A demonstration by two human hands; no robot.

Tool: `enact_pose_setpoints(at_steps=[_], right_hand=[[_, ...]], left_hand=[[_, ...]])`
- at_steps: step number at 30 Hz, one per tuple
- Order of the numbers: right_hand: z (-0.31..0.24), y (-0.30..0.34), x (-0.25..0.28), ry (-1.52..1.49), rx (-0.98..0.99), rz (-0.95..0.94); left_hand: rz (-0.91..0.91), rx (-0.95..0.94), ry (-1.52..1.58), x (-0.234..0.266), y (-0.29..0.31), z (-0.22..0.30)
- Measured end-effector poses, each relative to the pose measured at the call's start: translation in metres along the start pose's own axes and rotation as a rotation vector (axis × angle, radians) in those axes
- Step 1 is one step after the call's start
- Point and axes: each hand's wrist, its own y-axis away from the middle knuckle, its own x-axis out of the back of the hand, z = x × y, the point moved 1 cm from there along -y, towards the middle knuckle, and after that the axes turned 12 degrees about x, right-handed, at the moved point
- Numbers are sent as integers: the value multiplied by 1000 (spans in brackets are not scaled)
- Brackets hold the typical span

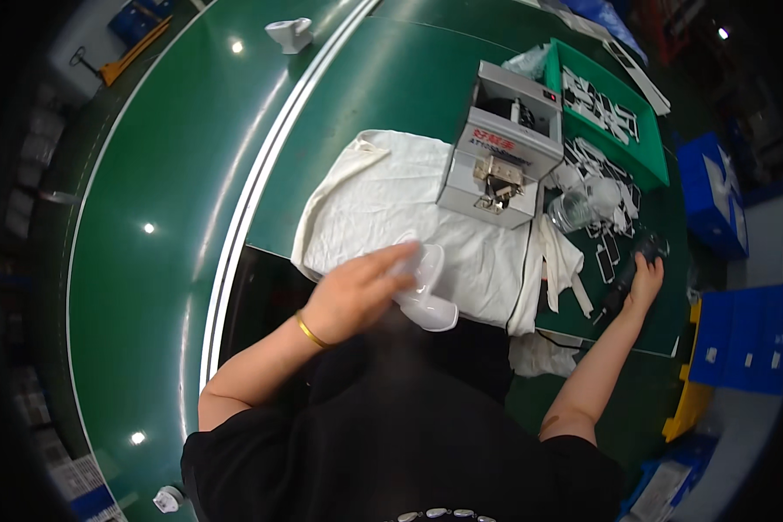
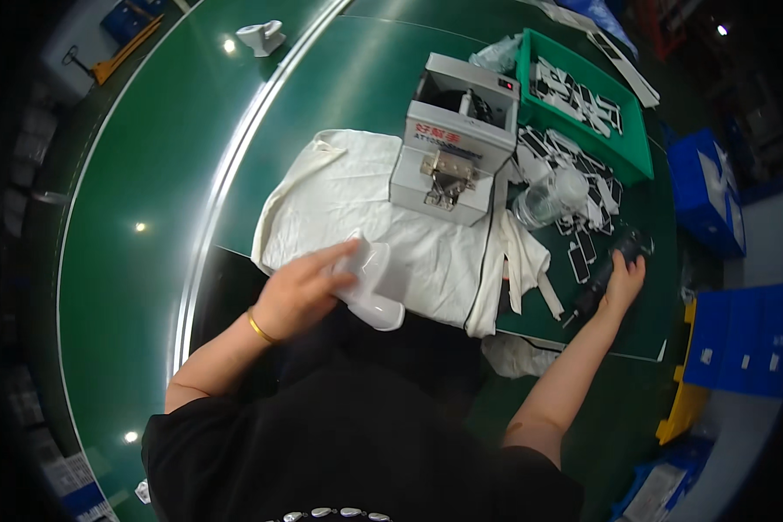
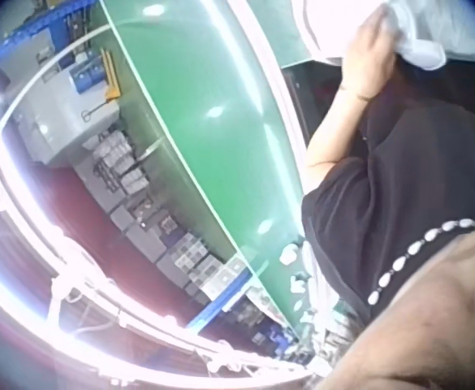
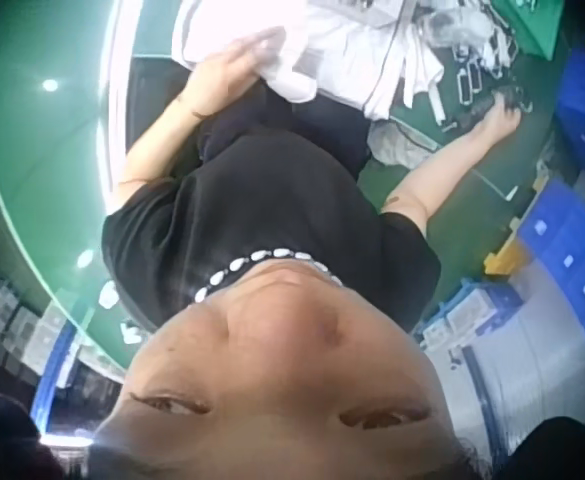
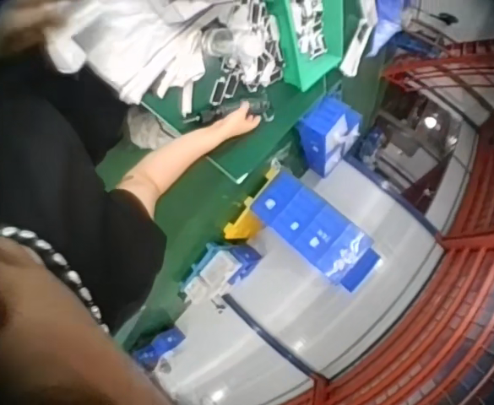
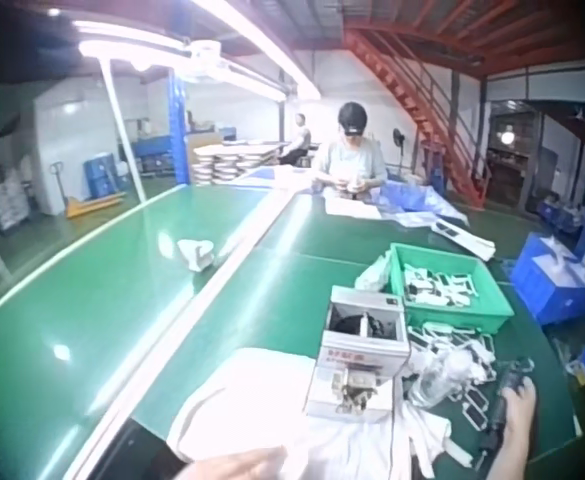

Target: Assembling plastic housings using an electric screwdriver on a factory assembly line.

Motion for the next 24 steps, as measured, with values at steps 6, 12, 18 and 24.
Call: enact_pose_setpoints(at_steps=[6,12,18,24], right_hand=[[-34,17,14,-22,149,65],[-123,74,-29,-296,258,-70],[-185,156,-77,-344,398,-316],[-193,189,-92,-451,464,-525]], left_hand=[[725,367,540,64,12,-110],[857,1004,-207,117,70,-265],[718,1066,-702,129,112,-257],[844,1991,-1098,231,358,-149]])
